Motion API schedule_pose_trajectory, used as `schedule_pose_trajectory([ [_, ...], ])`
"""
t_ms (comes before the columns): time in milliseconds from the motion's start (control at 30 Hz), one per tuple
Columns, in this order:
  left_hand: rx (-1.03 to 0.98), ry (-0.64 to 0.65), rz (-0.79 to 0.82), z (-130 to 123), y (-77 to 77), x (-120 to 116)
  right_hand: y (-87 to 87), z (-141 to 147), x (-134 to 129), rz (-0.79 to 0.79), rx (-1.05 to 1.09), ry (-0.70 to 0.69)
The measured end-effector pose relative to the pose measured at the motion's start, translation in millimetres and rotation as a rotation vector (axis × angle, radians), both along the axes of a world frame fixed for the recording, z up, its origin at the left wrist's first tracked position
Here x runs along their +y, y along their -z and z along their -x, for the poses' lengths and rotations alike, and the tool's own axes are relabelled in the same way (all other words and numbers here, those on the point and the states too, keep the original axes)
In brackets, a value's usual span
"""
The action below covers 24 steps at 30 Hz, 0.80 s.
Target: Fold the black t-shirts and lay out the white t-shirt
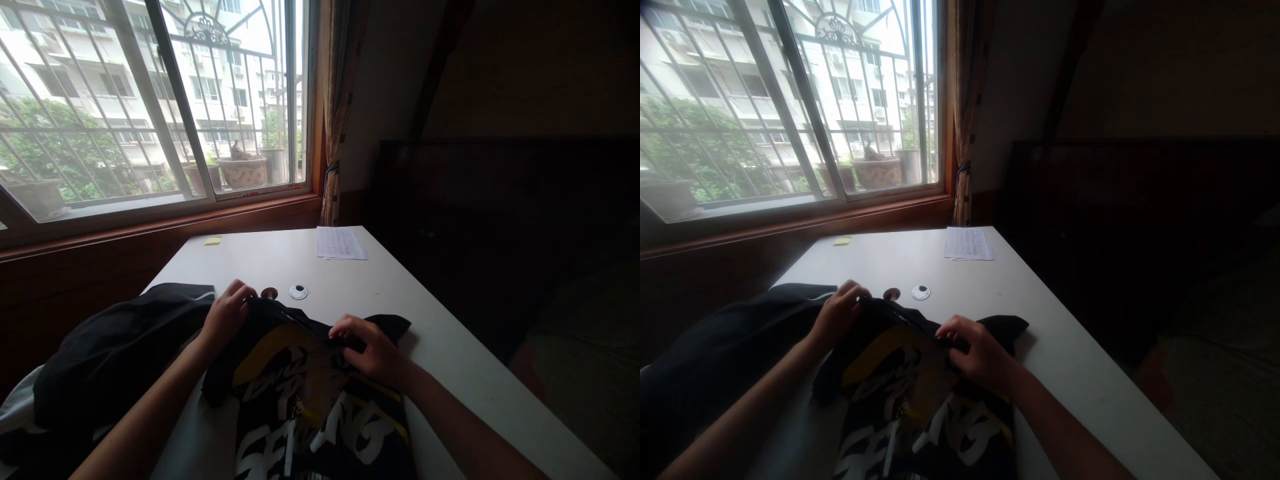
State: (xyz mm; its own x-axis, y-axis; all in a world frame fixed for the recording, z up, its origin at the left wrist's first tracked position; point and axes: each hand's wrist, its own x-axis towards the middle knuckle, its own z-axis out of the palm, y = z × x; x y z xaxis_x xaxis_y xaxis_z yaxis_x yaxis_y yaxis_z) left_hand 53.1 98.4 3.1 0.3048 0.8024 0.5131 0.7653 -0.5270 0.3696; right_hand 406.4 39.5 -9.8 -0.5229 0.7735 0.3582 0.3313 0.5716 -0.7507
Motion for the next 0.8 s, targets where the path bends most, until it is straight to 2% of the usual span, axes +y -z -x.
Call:
schedule_pose_trajectory([
  [100, -0.186, 0.002, 0.011, -13, 1.4, -5, -9.3, 15, -11, 0.426, 0.019, -0.265],
  [167, -0.339, 0.090, 0.035, -22, 2.1, -9, -12.0, 21, -6, 0.588, 0.085, -0.310],
  [200, -0.423, 0.158, 0.066, -26, 2.2, -11, -11.2, 22, 0, 0.577, 0.125, -0.251],
  [300, -0.687, 0.396, 0.235, -41, 0.2, -19, -1.4, 25, 28, 0.321, 0.181, 0.046],
  [333, -0.774, 0.449, 0.297, -47, -1.8, -22, 3.1, 27, 38, 0.266, 0.168, 0.093],
  [400, -0.939, 0.493, 0.413, -59, -7.9, -27, 11.5, 33, 51, 0.294, 0.116, 0.049],
  [500, -1.120, 0.460, 0.606, -78, -18.0, -31, 19.5, 51, 53, 0.467, 0.101, -0.140],
  [600, -1.179, 0.368, 0.742, -89, -19.7, -26, 23.8, 67, 47, 0.561, 0.215, -0.202],
  [700, -1.196, 0.260, 0.715, -87, -10.9, -18, 27.5, 74, 47, 0.671, 0.435, -0.086],
  [800, -1.085, 0.155, 0.546, -79, -2.2, -18, 28.1, 68, 55, 0.675, 0.685, 0.165],
])
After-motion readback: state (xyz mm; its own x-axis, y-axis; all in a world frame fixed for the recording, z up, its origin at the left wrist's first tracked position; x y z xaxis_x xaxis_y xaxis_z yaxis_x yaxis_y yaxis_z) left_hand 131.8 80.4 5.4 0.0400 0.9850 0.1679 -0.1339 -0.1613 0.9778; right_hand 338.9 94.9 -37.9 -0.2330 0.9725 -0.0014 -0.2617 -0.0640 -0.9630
